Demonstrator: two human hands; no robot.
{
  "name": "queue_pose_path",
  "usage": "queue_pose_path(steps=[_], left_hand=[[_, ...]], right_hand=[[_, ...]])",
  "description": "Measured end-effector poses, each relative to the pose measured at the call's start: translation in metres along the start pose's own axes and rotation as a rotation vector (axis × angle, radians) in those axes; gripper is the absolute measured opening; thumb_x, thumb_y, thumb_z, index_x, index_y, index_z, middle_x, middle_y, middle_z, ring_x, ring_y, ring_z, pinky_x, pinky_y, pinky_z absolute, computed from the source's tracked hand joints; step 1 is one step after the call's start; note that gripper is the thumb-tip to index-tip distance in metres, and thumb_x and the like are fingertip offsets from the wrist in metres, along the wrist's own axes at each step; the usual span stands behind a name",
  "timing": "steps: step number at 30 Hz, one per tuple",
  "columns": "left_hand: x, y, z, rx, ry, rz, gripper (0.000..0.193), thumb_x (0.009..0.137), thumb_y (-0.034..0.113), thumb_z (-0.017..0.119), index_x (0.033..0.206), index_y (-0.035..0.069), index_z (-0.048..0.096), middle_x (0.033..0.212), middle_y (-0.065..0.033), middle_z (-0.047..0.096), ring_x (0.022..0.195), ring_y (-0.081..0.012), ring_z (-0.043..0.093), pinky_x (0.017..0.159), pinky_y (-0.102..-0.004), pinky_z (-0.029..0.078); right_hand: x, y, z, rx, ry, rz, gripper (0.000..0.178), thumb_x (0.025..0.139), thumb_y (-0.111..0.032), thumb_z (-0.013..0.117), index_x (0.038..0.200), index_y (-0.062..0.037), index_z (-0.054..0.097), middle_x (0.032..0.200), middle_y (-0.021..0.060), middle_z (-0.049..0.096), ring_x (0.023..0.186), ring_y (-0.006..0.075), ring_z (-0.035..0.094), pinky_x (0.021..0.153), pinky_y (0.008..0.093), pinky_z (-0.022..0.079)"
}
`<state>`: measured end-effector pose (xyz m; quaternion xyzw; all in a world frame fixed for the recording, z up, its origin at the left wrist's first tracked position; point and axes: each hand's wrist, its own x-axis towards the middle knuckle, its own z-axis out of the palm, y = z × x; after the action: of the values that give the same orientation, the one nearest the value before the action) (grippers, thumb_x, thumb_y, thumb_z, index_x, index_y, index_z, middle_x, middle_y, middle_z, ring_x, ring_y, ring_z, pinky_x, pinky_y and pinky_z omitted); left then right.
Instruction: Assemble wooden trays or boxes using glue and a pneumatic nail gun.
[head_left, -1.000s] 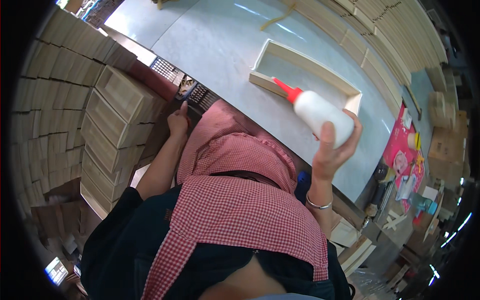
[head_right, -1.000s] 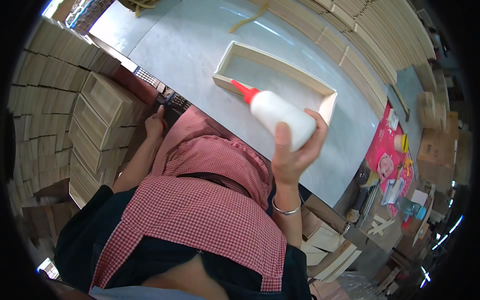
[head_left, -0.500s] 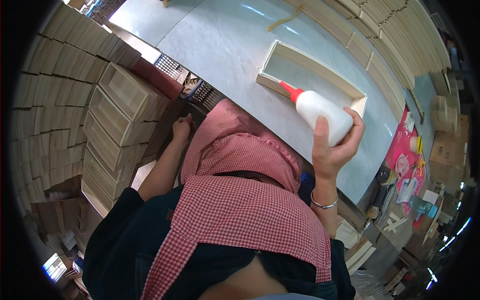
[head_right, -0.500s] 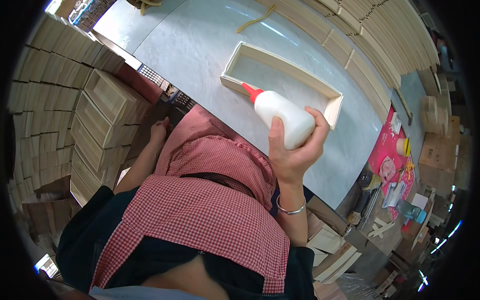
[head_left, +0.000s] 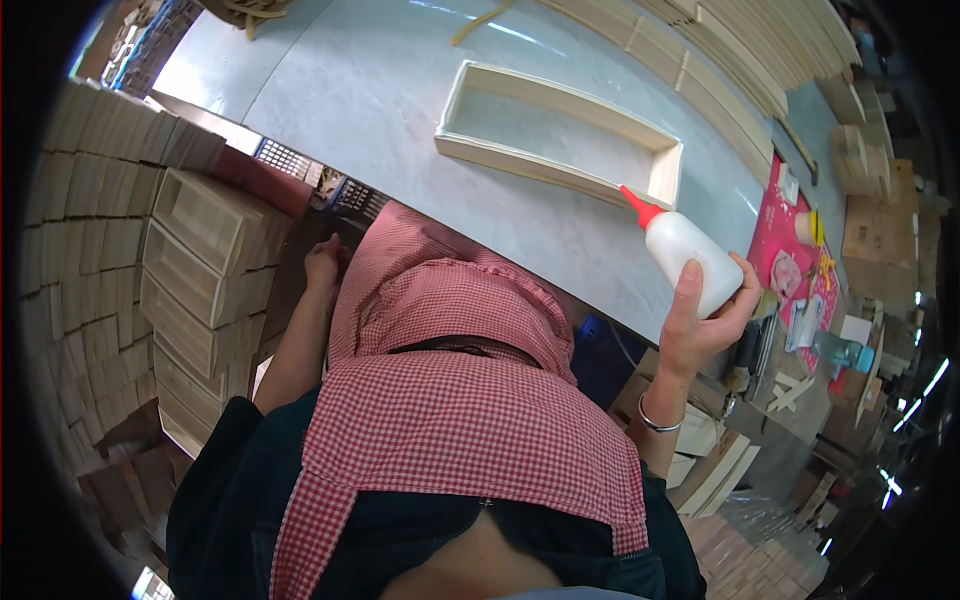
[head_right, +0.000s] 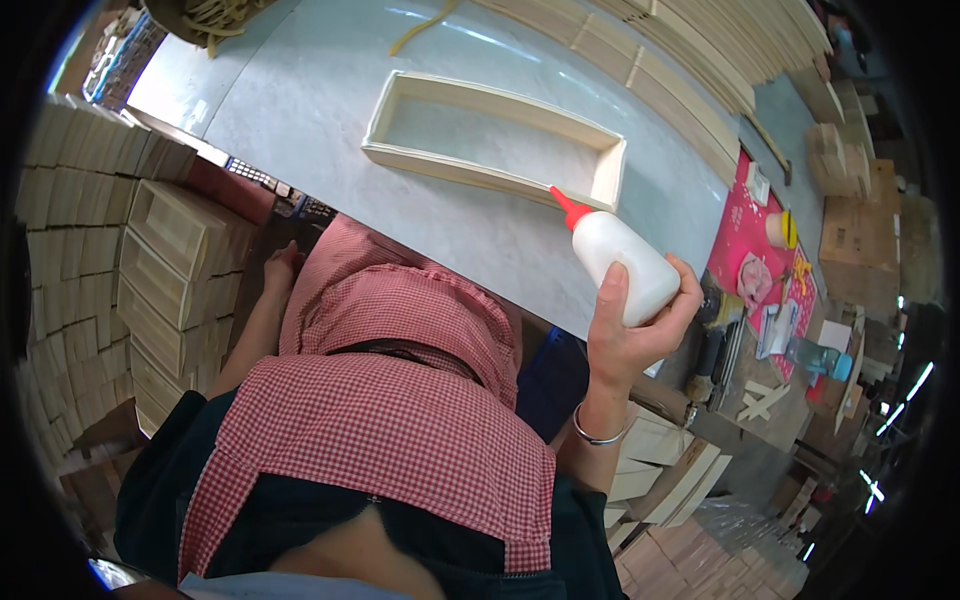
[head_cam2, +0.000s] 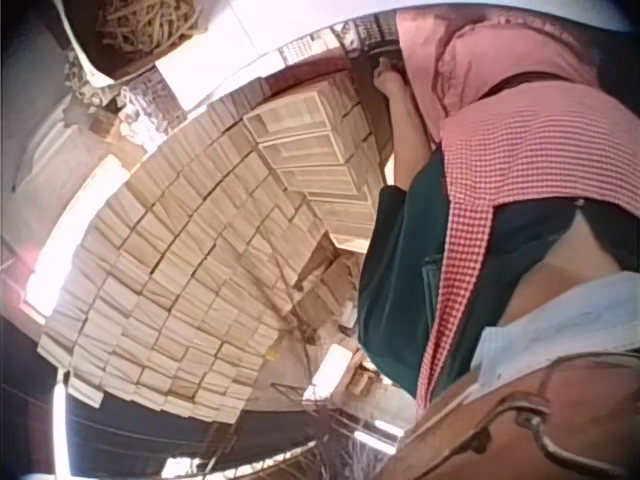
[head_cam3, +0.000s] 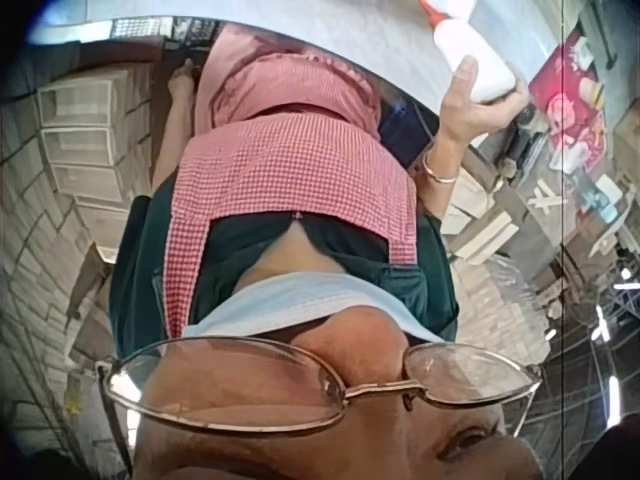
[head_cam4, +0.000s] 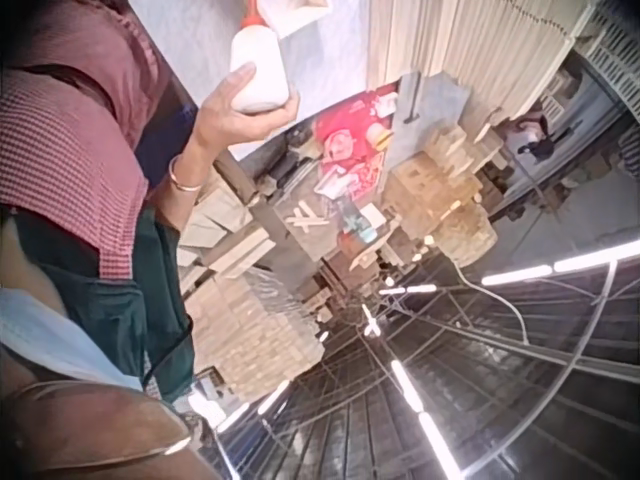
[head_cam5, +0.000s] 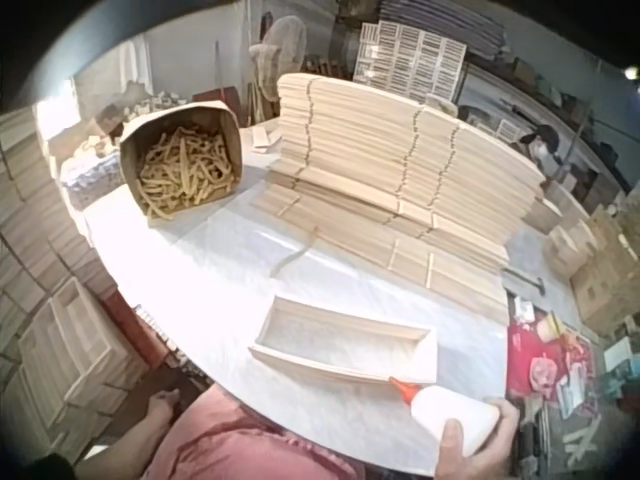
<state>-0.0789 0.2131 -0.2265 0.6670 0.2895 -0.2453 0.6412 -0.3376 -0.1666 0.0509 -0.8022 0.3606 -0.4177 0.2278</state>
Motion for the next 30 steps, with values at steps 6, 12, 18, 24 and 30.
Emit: queue_pose_path(steps=[6, 12, 18, 24, 30], left_hand=[[0.0, 0.006, 0.002, 0.0, 0.016, -0.01, 0.02, 0.097, 0.023, 0.066, 0.094, 0.004, 0.063, 0.074, -0.0078, 0.063, 0.062, -0.0168, 0.058, 0.058, -0.0289, 0.047], [-0.003, 0.009, 0.006, 0.055, 0.034, -0.021, 0.02, 0.097, 0.024, 0.066, 0.095, 0.003, 0.063, 0.075, -0.0077, 0.064, 0.062, -0.0172, 0.058, 0.057, -0.0291, 0.047], [0.018, 0.003, 0.0, 0.106, -0.012, 0.023, 0.021, 0.096, 0.026, 0.067, 0.093, 0.005, 0.065, 0.072, -0.0072, 0.063, 0.062, -0.017, 0.059, 0.057, -0.0295, 0.047], [0.04, -0.007, -0.024, 0.249, -0.017, 0.15, 0.031, 0.098, 0.032, 0.064, 0.084, 0.005, 0.067, 0.071, -0.0061, 0.061, 0.061, -0.0161, 0.054, 0.058, -0.0299, 0.045], [0.049, -0.002, -0.033, 0.229, -0.05, 0.052, 0.033, 0.099, 0.032, 0.061, 0.079, 0.006, 0.067, 0.067, -0.0035, 0.055, 0.062, -0.0149, 0.047, 0.059, -0.0286, 0.041]], right_hand=[[0.002, 0.012, -0.019, -0.072, 0.07, 0.011, 0.045, 0.086, -0.023, 0.073, 0.121, -0.0018, 0.053, 0.113, 0.0143, 0.059, 0.096, 0.0272, 0.059, 0.082, 0.0381, 0.052], [0.007, 0.021, -0.027, -0.106, 0.121, 0.035, 0.046, 0.086, -0.024, 0.073, 0.121, -0.0009, 0.053, 0.112, 0.0149, 0.06, 0.094, 0.0277, 0.059, 0.081, 0.0376, 0.052], [0.012, 0.03, -0.033, -0.136, 0.119, 0.056, 0.048, 0.086, -0.025, 0.074, 0.12, 0.0001, 0.052, 0.111, 0.0161, 0.06, 0.092, 0.0279, 0.06, 0.082, 0.0378, 0.052], [0.03, 0.067, -0.043, 0.246, 0.22, 0.387, 0.05, 0.087, -0.026, 0.073, 0.122, 0.0016, 0.05, 0.111, 0.017, 0.059, 0.092, 0.028, 0.06, 0.083, 0.0373, 0.051], [0.103, 0.181, -0.057, -0.089, 0.545, 0.135, 0.046, 0.086, -0.027, 0.07, 0.114, 0.0028, 0.048, 0.109, 0.0193, 0.059, 0.09, 0.0288, 0.061, 0.08, 0.0395, 0.053]])
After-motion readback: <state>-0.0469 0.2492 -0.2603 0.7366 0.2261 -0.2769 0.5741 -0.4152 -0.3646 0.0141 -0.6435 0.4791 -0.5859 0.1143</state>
